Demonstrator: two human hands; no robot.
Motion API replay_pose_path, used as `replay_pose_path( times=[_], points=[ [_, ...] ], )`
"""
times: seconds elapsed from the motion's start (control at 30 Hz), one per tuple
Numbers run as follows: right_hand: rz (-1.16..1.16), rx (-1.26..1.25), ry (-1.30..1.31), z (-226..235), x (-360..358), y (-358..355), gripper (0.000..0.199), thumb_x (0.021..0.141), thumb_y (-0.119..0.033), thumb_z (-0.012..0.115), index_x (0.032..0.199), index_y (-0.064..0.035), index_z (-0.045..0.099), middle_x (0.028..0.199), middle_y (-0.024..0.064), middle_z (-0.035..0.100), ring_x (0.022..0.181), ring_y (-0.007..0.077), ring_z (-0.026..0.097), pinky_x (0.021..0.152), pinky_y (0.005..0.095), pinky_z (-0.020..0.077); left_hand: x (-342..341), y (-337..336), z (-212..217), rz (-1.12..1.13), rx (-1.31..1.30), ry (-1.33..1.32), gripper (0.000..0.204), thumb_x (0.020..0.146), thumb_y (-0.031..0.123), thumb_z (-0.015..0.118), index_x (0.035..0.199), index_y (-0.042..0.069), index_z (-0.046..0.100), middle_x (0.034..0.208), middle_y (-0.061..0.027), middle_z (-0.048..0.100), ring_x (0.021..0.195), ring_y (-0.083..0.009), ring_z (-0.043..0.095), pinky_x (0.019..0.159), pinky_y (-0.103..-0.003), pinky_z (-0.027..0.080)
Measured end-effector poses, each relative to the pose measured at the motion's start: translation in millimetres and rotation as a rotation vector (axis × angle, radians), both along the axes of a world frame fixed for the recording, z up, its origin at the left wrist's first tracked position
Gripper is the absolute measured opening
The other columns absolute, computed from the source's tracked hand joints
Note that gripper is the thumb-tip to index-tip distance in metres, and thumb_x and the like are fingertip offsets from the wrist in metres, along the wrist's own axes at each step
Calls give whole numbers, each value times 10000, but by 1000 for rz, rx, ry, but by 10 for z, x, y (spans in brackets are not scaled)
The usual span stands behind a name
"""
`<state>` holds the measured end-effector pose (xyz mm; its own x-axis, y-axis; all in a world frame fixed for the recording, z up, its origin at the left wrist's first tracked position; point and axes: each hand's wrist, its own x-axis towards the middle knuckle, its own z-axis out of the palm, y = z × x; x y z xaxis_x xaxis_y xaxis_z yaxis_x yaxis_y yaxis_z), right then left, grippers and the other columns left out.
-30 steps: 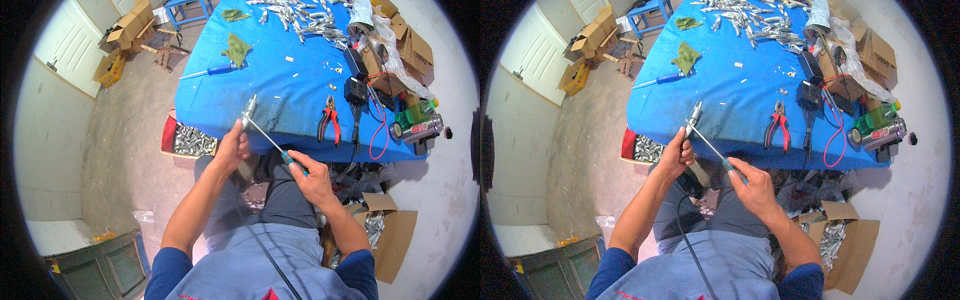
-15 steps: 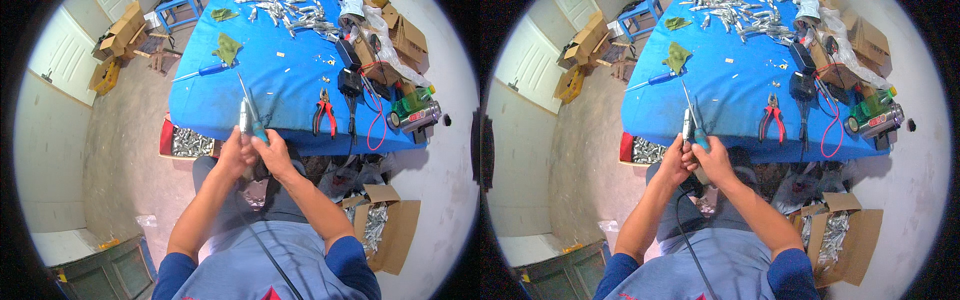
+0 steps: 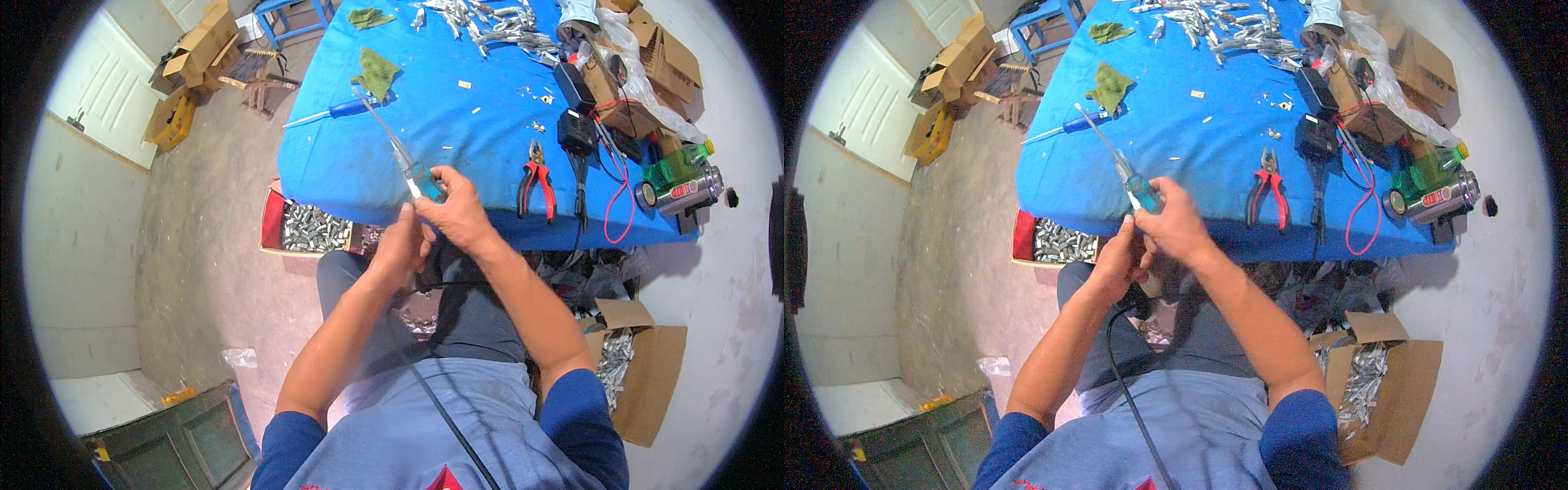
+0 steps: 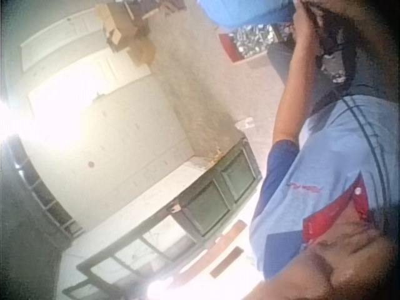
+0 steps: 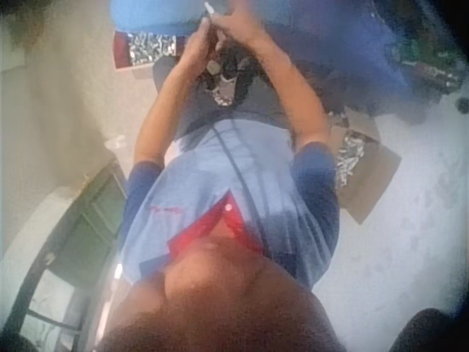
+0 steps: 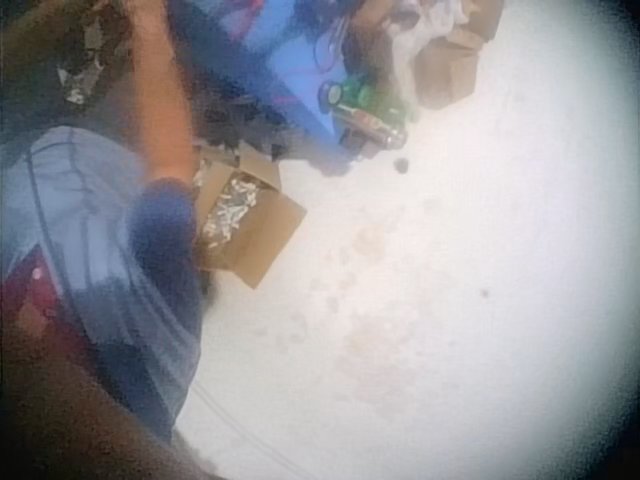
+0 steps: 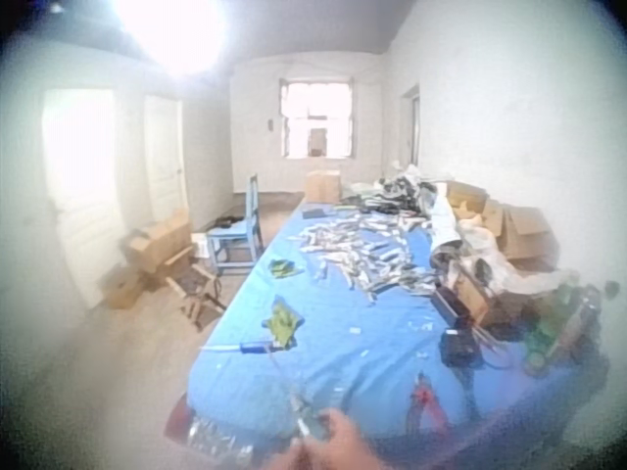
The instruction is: The person picks up a metal housing, inserts a component, and uses a screwdriver to tighten a screw. They then use pliers to grip and adjust a wire attached to the metal assembly.
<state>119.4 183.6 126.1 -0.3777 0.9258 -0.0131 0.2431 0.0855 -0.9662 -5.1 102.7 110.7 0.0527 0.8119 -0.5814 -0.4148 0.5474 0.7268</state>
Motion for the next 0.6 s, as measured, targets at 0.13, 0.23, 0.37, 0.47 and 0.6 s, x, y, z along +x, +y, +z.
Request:
replay_pose_path(
  times=[0.13,0.23,0.37,0.47,0.6],
  points=[
    [190,182,-199,259,156,316,406,730,-190,705,1071,22,648,898,112,672,817,184,623,766,332,506,-139,-38,-99,26,-25,27,594,1005,616,322,811,111,567,589,10,482,446,-134,348,478,-288,338],
    [343,217,-329,464,206,502,372,723,-165,682,1044,22,657,882,61,660,812,144,588,766,302,487,-315,-22,-190,88,-21,59,594,996,624,345,794,110,562,592,9,488,456,-129,375,467,-278,337],
    [549,131,-365,417,225,830,393,709,-167,660,1060,10,658,863,65,660,800,140,576,762,300,480,-395,53,-34,199,27,97,508,995,538,455,768,95,556,586,5,476,454,-118,407,436,-263,343],
    [603,183,-422,356,218,982,466,687,-223,679,1105,-17,674,926,186,698,859,266,666,789,366,510,-437,86,61,202,132,278,452,985,468,535,765,75,572,602,-1,497,460,-109,432,436,-258,352],
    [649,185,-442,360,206,1044,481,685,-223,679,1115,-8,670,940,183,697,854,260,660,789,358,507,-595,205,95,201,280,555,413,967,417,597,796,41,610,645,-10,541,495,-94,466,448,-255,365]
  ],
)
